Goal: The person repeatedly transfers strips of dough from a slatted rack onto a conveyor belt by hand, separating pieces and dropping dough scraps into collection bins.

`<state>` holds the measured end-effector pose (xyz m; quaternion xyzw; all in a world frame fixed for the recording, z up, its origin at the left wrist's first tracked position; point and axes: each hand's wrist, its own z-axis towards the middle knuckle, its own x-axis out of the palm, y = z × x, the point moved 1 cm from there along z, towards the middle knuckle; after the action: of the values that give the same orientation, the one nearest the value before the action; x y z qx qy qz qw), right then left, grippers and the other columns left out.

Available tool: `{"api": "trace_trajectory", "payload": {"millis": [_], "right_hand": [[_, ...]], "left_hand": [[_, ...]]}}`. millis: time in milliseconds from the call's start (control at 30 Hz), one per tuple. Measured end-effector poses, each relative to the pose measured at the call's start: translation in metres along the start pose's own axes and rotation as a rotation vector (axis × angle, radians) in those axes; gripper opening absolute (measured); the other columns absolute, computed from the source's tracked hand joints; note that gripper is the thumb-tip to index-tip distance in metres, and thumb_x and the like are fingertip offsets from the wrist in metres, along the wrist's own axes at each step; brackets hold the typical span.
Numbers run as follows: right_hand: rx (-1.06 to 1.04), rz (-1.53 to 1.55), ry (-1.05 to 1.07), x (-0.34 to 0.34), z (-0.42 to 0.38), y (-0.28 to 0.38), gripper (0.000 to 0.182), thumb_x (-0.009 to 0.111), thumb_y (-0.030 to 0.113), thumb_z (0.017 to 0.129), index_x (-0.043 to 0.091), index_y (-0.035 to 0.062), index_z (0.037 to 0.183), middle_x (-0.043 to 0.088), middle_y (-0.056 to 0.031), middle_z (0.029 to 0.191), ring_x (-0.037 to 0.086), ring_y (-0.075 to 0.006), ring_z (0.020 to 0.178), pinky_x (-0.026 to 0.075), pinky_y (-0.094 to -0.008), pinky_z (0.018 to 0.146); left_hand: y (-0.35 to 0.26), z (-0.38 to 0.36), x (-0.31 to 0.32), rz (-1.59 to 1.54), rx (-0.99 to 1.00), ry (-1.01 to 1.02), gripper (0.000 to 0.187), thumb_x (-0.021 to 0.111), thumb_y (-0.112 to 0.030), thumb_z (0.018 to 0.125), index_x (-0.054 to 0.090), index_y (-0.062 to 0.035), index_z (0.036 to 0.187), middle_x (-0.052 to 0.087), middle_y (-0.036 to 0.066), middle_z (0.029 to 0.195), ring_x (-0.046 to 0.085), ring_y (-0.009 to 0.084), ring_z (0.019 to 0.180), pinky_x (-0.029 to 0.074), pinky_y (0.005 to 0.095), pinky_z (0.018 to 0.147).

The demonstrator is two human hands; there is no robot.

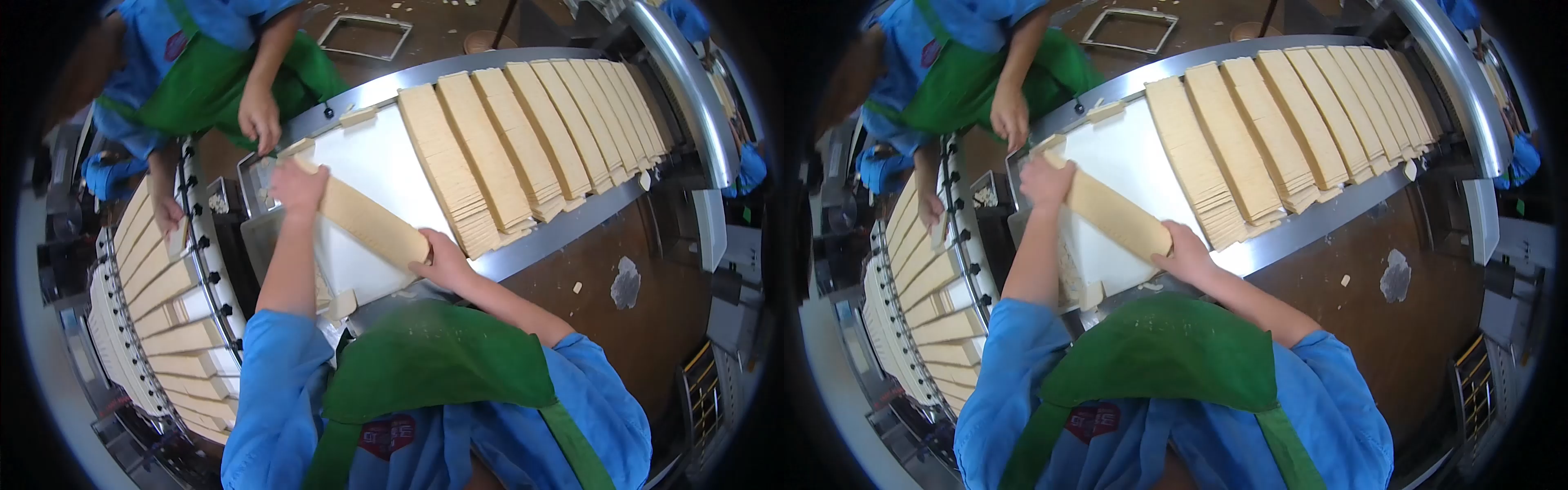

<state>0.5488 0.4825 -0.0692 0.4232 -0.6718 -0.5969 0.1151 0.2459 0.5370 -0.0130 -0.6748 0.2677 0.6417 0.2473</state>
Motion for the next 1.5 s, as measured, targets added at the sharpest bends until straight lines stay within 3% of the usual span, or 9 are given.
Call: {"api": "trace_trajectory", "payload": {"millis": [133, 433, 600, 700, 1033, 1133, 1267, 1400, 1500], "right_hand": [[0.224, -0.403, 0.207, -0.003, 0.016, 0.02, 0.09, 0.078, 0.031, 0.069, 0.028, 0.0126, 0.142, 0.048, -0.0291, 0.12, 0.059, -0.0404, 0.104, 0.05, -0.0419, 0.088], [-0.096, -0.49, 0.049, 0.022, 0.017, 0.065, 0.081, 0.083, 0.02, 0.063, 0.041, 0.0077, 0.132, 0.047, -0.0197, 0.118, 0.055, -0.035, 0.108, 0.048, -0.0414, 0.094], [-0.44, -0.174, 0.18, 0.096, 0.003, 0.104, 0.074, 0.078, 0.018, 0.073, 0.039, 0.0059, 0.134, 0.046, -0.0179, 0.121, 0.05, -0.0314, 0.114, 0.042, -0.038, 0.099], [-0.285, 0.194, 0.393, 0.159, -0.018, 0.125, 0.06, 0.068, 0.017, 0.084, 0.038, 0.0059, 0.135, 0.045, -0.0165, 0.124, 0.048, -0.028, 0.115, 0.04, -0.0366, 0.1], [-0.353, 0.017, 0.902, 0.354, -0.149, 0.199, 0.056, 0.064, 0.017, 0.087, 0.038, 0.0095, 0.136, 0.041, -0.018, 0.122, 0.047, -0.0302, 0.114, 0.039, -0.0382, 0.1], [-0.274, 0.037, 1.071, 0.402, -0.177, 0.192, 0.06, 0.069, 0.016, 0.082, 0.039, 0.0061, 0.132, 0.04, -0.0196, 0.126, 0.044, -0.0324, 0.118, 0.037, -0.039, 0.103], [-0.214, -0.015, 1.136, 0.45, -0.205, 0.187, 0.061, 0.069, 0.012, 0.077, 0.039, 0.0054, 0.13, 0.04, -0.0216, 0.127, 0.043, -0.0346, 0.121, 0.035, -0.0402, 0.105], [-0.251, -0.148, 1.11, 0.49, -0.22, 0.212, 0.063, 0.065, -0.001, 0.079, 0.034, 0.0056, 0.133, 0.049, -0.0131, 0.115, 0.05, -0.0221, 0.113, 0.044, -0.0335, 0.096], [-0.204, -0.074, 1.036, 0.532, -0.219, 0.251, 0.065, 0.066, 0.001, 0.079, 0.036, 0.0041, 0.136, 0.051, -0.0145, 0.113, 0.054, -0.0247, 0.108, 0.047, -0.0334, 0.093]], "left_hand": [[0.106, -0.027, 0.019, -0.226, -0.022, 0.052, 0.077, 0.074, -0.059, 0.067, 0.058, 0.0036, 0.11, 0.06, 0.021, 0.109, 0.058, 0.0363, 0.103, 0.046, 0.0474, 0.089], [0.19, -0.122, 0.0, -0.803, -0.225, -0.13, 0.074, 0.081, -0.048, 0.067, 0.056, 0.0053, 0.113, 0.064, 0.022, 0.106, 0.063, 0.0325, 0.1, 0.049, 0.0387, 0.086], [0.299, -0.168, -0.058, -0.654, -0.306, -0.42, 0.072, 0.073, -0.049, 0.076, 0.052, 0.0007, 0.124, 0.063, 0.022, 0.11, 0.061, 0.0358, 0.103, 0.048, 0.0403, 0.088], [0.385, -0.21, -0.068, -0.595, -0.455, -0.533, 0.059, 0.064, -0.047, 0.084, 0.057, -0.0029, 0.121, 0.065, 0.023, 0.108, 0.061, 0.0382, 0.103, 0.047, 0.0413, 0.088], [0.649, -0.425, -0.009, -0.672, -0.878, -0.58, 0.038, 0.045, -0.032, 0.094, 0.064, 0.0002, 0.103, 0.066, 0.021, 0.097, 0.063, 0.0344, 0.092, 0.047, 0.039, 0.08], [0.688, -0.46, 0.021, -0.656, -0.842, -0.648, 0.032, 0.045, -0.027, 0.095, 0.062, 0.001, 0.093, 0.065, 0.022, 0.088, 0.063, 0.0364, 0.087, 0.047, 0.0417, 0.075], [0.71, -0.461, 0.019, -0.337, -0.716, -0.324, 0.028, 0.045, -0.024, 0.095, 0.058, -0.0007, 0.086, 0.062, 0.024, 0.083, 0.06, 0.0437, 0.08, 0.047, 0.0514, 0.07], [0.741, -0.46, 0.013, -0.264, -0.676, -0.309, 0.023, 0.053, -0.022, 0.09, 0.06, -0.0004, 0.091, 0.063, 0.024, 0.087, 0.06, 0.0422, 0.085, 0.048, 0.0498, 0.075], [0.739, -0.467, 0.004, -0.111, -0.593, -0.689, 0.021, 0.06, -0.017, 0.085, 0.062, 0.0006, 0.098, 0.063, 0.022, 0.099, 0.059, 0.0384, 0.096, 0.047, 0.0456, 0.084]]}}
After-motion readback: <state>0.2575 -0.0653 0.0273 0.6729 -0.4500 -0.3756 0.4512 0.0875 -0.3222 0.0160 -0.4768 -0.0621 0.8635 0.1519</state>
